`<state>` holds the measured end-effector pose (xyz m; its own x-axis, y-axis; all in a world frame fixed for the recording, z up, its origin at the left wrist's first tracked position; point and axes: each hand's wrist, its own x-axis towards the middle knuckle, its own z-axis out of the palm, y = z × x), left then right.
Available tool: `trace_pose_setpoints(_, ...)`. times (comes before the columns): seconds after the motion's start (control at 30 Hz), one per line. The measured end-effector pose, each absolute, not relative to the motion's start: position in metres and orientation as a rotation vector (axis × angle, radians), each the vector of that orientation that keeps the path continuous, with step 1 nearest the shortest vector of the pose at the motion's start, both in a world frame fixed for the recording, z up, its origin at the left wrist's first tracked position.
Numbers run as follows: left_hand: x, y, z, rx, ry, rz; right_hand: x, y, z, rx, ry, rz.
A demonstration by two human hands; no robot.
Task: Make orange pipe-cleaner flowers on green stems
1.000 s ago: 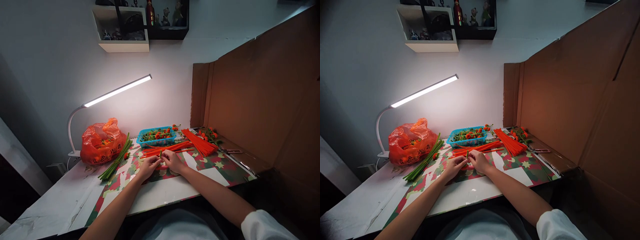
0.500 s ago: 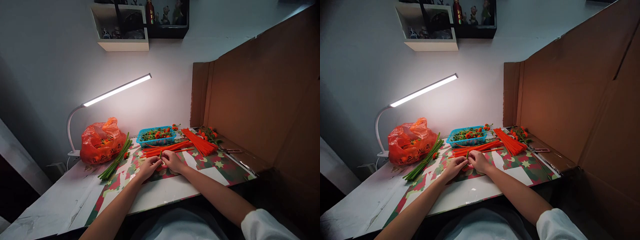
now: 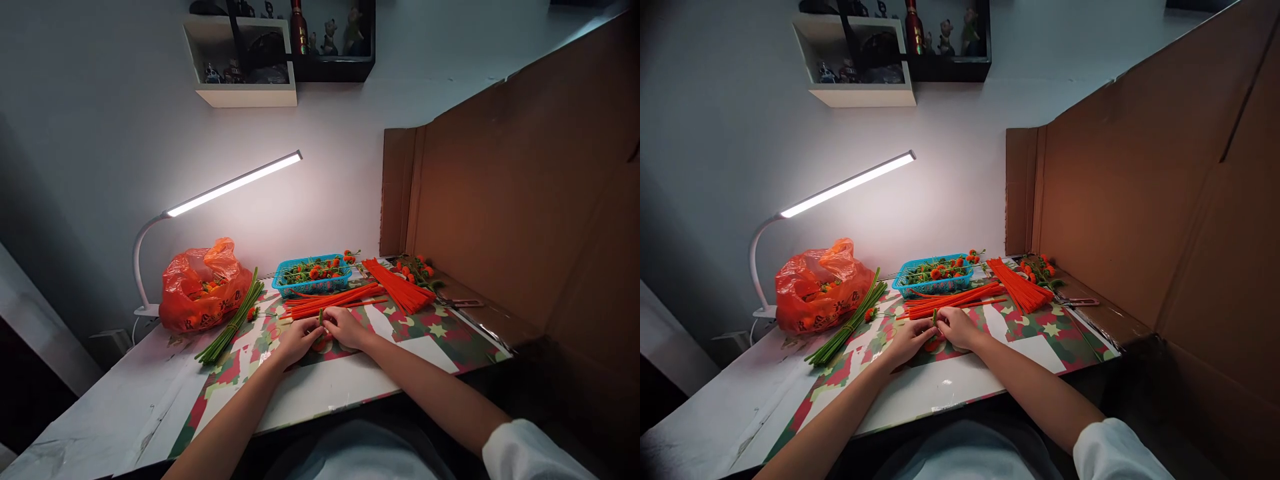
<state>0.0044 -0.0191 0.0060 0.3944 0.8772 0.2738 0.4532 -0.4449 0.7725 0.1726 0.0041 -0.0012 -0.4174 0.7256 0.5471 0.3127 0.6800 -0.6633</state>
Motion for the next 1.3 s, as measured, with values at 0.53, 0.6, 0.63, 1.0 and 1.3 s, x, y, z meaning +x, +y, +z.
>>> trace_pose_setpoints(0.53, 0.0033, -0.0134, 0.0085, 1.937, 1.15, 1.118, 0.173, 0.0015, 0.0065, -0.739, -1.876, 0.831)
trace_pose_setpoints(0.6, 0.004, -0.0154, 0.0096, 1.929, 1.141, 1.108, 0.1736, 0.0021, 0.0058, -0.758, -1.841, 0.87)
trace_pose_setpoints(0.63, 0.0042, -0.0163, 0.0101, 1.927, 1.135, 1.102, 0.1736, 0.0028, 0.0053, -0.767, -1.821, 0.886)
trace_pose_setpoints(1.0, 0.0045, -0.0128, 0.0092, 1.805, 0.994, 1.021, 0.1709, 0.0095, 0.0042, -0.776, -1.727, 0.923)
trace_pose_setpoints(1.3, 0.0023, -0.0153, 0.0103, 1.799, 1.002, 0.993, 0.1716, 0.0082, 0.0043, -0.74, -1.786, 0.965)
